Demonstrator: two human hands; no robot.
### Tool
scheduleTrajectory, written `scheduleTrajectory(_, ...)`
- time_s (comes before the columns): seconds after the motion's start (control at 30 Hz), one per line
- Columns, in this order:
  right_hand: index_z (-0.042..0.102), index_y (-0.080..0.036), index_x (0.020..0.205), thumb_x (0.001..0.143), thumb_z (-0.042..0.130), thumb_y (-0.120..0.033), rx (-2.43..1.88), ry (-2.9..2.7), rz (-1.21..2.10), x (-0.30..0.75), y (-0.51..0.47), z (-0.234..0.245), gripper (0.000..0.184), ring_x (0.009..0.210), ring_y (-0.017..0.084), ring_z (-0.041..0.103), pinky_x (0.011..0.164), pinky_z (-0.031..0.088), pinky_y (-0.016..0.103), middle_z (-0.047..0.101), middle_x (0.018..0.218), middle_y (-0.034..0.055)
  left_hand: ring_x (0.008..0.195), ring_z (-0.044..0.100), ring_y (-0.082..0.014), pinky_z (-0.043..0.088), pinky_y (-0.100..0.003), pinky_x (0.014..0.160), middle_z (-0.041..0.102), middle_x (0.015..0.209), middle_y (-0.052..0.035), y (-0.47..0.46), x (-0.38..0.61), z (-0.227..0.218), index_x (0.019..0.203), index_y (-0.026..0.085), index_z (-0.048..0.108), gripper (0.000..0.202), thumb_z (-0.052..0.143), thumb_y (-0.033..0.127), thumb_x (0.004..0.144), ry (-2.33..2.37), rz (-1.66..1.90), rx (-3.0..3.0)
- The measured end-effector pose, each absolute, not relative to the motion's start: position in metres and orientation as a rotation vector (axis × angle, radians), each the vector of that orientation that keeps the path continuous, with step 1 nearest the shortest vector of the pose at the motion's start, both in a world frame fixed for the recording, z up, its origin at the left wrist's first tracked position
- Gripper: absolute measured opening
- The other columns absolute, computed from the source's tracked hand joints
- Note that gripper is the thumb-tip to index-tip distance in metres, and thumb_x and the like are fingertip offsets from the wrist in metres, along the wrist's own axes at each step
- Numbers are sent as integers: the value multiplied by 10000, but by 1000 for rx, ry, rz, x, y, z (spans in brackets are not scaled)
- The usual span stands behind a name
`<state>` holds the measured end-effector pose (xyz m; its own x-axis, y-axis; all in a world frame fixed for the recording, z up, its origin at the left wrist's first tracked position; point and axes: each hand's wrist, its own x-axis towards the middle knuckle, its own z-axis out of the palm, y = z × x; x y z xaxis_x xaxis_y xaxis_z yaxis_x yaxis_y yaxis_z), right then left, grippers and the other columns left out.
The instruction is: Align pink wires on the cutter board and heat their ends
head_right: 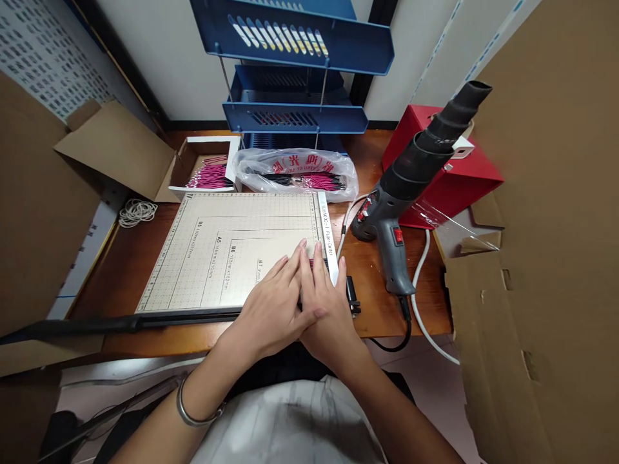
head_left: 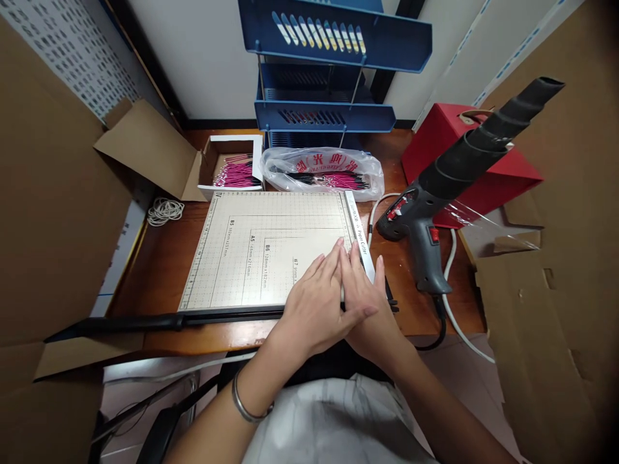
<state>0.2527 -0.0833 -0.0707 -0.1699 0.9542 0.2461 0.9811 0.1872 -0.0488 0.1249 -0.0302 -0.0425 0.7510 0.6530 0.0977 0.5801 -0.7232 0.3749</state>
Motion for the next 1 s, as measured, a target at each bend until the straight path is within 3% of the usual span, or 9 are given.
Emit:
scheduleTrajectory(0.2,43,-70,1643,1016,376,-259,-1904,-2247,-183,253,-82,-76,735,1604,336,56,1215,1,759,161,1706,180,1595,162,-236,190,-424,1301,162,1698,-213,-34,124,-49,1604,-21,217,958,154,726,1009,1031,400,2654)
scheduleTrajectory(0.33,-44,-88,1642,1009,386,-255,-1893,-2219,-130,252,-81,-73,783,1605,322,74,1216,-19,749,166,1707,169,1585,210,-247,194,-427,1301,205,1689,-208,-32,124,-48,1602,-9,243,983,156,757,992,1015,383,2623)
scheduleTrajectory(0.53,-134,-148,1637,968,415,-272,-1784,-2188,207,261,-87,-57,874,1606,321,62,1213,-16,749,112,1721,158,1574,248,-265,246,-437,1291,234,1686,-197,-31,123,-46,1593,16,289,1062,144,832,930,974,412,2548)
scheduleTrajectory(0.6,-70,-201,1650,976,398,-281,-1719,-2121,326,270,-89,-52,825,1605,329,57,1203,-30,758,101,1727,144,1571,258,-259,261,-438,1288,248,1682,-193,-32,124,-48,1583,13,307,1047,133,819,938,980,452,2556)
scheduleTrajectory(0.7,210,-276,1615,1016,376,-319,-1694,-1906,381,288,-85,-50,623,1605,330,49,1208,0,751,134,1731,98,1555,301,-262,287,-428,1279,284,1673,-190,-33,126,-50,1562,0,342,994,153,776,971,1008,472,2596)
scheduleTrajectory(0.83,562,-250,1291,1018,415,-355,-1823,-1649,414,299,-68,-50,327,1590,349,163,1213,82,745,266,1701,91,1541,333,-267,313,-423,1269,322,1664,-174,-35,127,-52,1560,10,355,916,195,722,1007,1024,468,2671)
scheduleTrajectory(1.0,588,-234,1011,1024,406,-350,-1900,-1649,468,294,-51,-52,215,1582,369,184,1181,82,787,288,1695,59,1528,359,-275,332,-426,1258,331,1662,-155,-35,126,-53,1562,19,360,876,227,697,1023,1024,474,2717)
